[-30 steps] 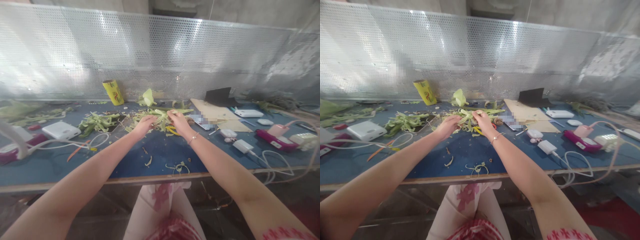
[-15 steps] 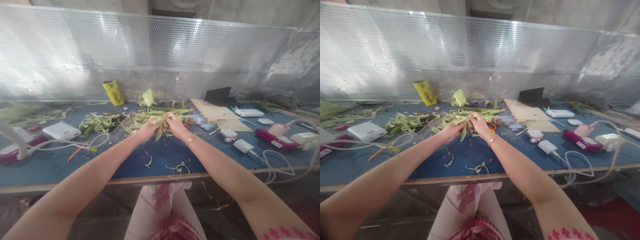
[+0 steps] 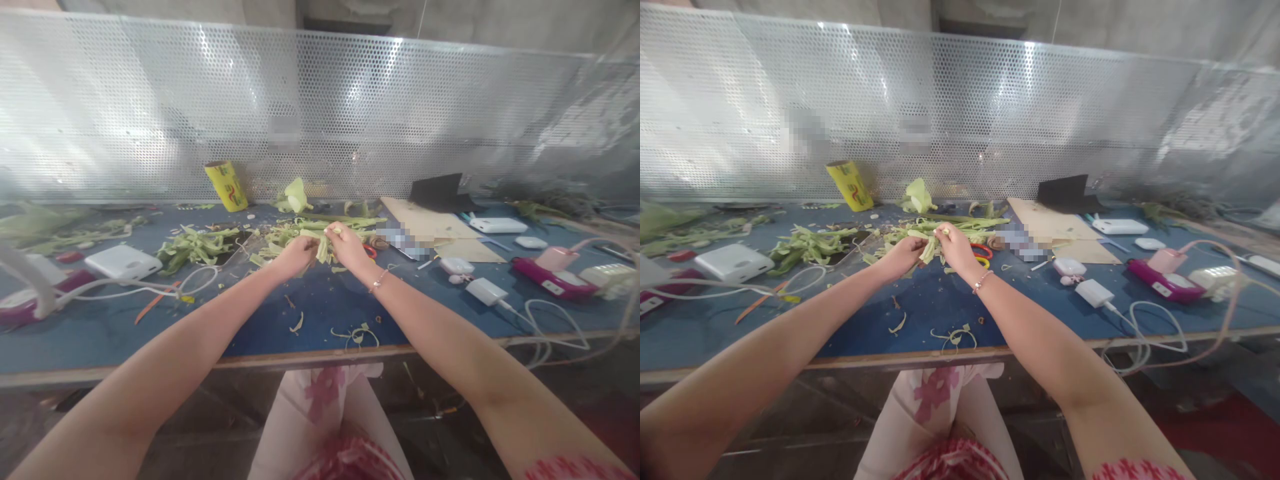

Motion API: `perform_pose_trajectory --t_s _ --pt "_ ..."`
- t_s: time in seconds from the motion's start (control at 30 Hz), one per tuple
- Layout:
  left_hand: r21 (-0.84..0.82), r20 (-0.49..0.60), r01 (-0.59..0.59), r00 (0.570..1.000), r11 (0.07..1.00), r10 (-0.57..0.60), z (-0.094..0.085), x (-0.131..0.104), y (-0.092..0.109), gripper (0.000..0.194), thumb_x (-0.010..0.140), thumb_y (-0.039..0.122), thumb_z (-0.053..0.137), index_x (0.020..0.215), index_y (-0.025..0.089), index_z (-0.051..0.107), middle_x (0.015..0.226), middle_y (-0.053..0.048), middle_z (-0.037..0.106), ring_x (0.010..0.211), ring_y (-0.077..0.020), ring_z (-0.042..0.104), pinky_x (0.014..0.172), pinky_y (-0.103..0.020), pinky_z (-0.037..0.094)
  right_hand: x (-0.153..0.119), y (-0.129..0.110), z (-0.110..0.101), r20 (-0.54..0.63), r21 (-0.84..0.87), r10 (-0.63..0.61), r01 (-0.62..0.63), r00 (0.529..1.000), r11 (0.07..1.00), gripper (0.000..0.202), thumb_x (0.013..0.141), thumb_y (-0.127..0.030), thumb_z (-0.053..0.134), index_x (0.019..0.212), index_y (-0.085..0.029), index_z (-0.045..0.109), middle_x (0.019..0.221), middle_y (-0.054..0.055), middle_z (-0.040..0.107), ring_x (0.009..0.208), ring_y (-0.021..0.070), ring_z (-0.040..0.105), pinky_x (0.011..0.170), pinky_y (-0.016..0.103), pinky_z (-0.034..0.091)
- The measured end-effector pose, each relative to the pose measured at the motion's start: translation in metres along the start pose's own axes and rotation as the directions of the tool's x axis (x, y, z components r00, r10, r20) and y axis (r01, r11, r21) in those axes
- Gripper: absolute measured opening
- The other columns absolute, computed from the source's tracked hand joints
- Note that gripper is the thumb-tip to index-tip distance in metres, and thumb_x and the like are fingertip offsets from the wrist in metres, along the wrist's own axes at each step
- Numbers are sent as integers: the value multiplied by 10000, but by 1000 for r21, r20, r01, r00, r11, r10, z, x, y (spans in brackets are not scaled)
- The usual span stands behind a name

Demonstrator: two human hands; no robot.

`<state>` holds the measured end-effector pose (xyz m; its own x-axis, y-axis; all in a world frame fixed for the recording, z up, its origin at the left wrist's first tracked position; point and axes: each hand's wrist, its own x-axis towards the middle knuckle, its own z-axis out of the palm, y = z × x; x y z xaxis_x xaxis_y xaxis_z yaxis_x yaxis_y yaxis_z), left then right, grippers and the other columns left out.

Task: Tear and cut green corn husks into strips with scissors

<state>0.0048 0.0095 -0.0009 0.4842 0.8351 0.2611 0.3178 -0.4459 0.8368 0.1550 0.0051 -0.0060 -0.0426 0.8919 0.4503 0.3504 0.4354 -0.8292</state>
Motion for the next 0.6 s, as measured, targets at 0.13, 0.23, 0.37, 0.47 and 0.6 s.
perform_pose_trajectory --t_s 0.13,0.23,0.37,0.47,0.6 --pt "-1 -5 33 999 999 -33 -4 -1 4 167 715 174 479 550 159 499 478 13 486 452 -85 424 486 -219 329 1 -1 -6 48 -82 -57 61 997 995 169 838 -376 433 783 -230 497 500 -67 360 446 107 360 490 232 271" --pt "-13 42 44 998 999 -43 -6 -5 12 159 705 162 499 548 162 478 480 26 463 452 -77 420 491 -215 345 3 -3 -13 128 -129 -81 98 988 987 176 834 -375 450 794 -224 530 522 -61 381 465 103 351 498 231 260" --pt "-87 92 -17 995 996 25 -8 -7 15 106 706 185 554 629 168 484 547 33 474 468 -75 439 494 -220 369 5 -6 -23 237 -135 -114 149 965 979 181 829 -378 473 787 -220 549 548 -62 382 473 89 323 496 226 246" --pt "-107 110 -29 993 994 41 -9 -7 13 106 724 212 571 665 168 494 585 21 501 481 -80 458 501 -228 380 5 -8 -27 251 -138 -98 136 963 981 188 831 -389 475 786 -223 551 524 -70 330 449 82 286 477 224 225" --pt "-108 136 -36 989 993 50 -10 -8 13 123 720 213 583 640 167 502 566 22 493 481 -86 462 504 -231 387 4 -6 -29 271 -115 -80 115 959 987 217 832 -421 481 794 -223 560 528 -68 345 454 80 312 470 213 249"
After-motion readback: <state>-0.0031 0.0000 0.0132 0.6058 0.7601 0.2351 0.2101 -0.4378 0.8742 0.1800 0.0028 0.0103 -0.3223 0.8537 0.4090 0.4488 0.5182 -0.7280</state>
